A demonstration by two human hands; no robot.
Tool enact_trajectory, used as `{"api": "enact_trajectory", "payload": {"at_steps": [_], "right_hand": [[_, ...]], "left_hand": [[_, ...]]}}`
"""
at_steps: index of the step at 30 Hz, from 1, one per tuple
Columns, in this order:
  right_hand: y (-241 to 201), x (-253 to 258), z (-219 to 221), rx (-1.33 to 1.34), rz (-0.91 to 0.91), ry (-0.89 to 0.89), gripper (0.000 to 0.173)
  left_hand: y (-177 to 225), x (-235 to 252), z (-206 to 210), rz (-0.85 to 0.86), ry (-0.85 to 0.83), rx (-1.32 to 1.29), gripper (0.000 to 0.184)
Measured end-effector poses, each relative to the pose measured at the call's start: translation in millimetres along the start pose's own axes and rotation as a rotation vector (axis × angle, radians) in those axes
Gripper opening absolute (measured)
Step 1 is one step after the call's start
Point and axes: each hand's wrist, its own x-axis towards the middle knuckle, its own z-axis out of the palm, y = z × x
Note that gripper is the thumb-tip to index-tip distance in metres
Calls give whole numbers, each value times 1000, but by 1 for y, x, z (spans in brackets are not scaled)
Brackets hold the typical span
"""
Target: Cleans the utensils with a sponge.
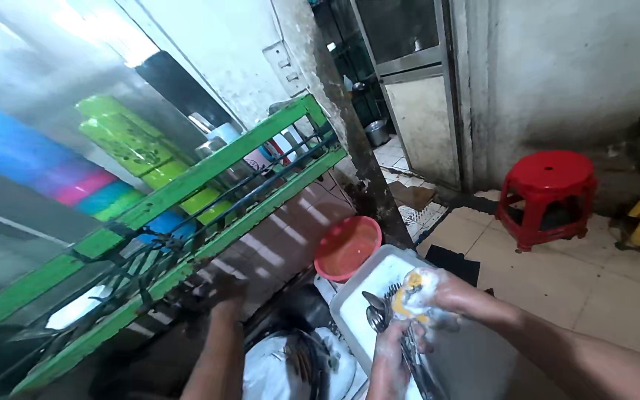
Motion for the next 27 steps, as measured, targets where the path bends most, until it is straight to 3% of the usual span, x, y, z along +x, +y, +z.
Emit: {"api": "enact_trajectory", "payload": {"at_steps": [3, 7, 10, 12, 17, 19, 24, 27], "right_hand": [[20, 10, 6, 264, 30, 162, 43], [26, 8, 3, 495, 4, 162, 44], [23, 8, -3, 361, -28, -24, 51], [13, 8, -4, 213, -56, -68, 46], [17, 8, -5, 267, -52, 81, 46], [24, 9, -5, 326, -45, 72, 47], [24, 4, -1, 179, -30, 4, 43], [35, 6, -7, 409, -21, 90, 46]], "left_hand": [[1, 1, 0, -8, 95, -19, 26], [5, -3, 2, 22, 137, -37, 27], [8, -7, -1, -36, 42, -31, 31], [7, -9, 1, -76, 11, 19, 31], [9, -7, 0, -82, 54, -24, 33], [9, -7, -2, -95, 33, -64, 29], [4, -2, -3, -67, 46, -107, 23], [5, -1, -1, -47, 156, -78, 19]]}}
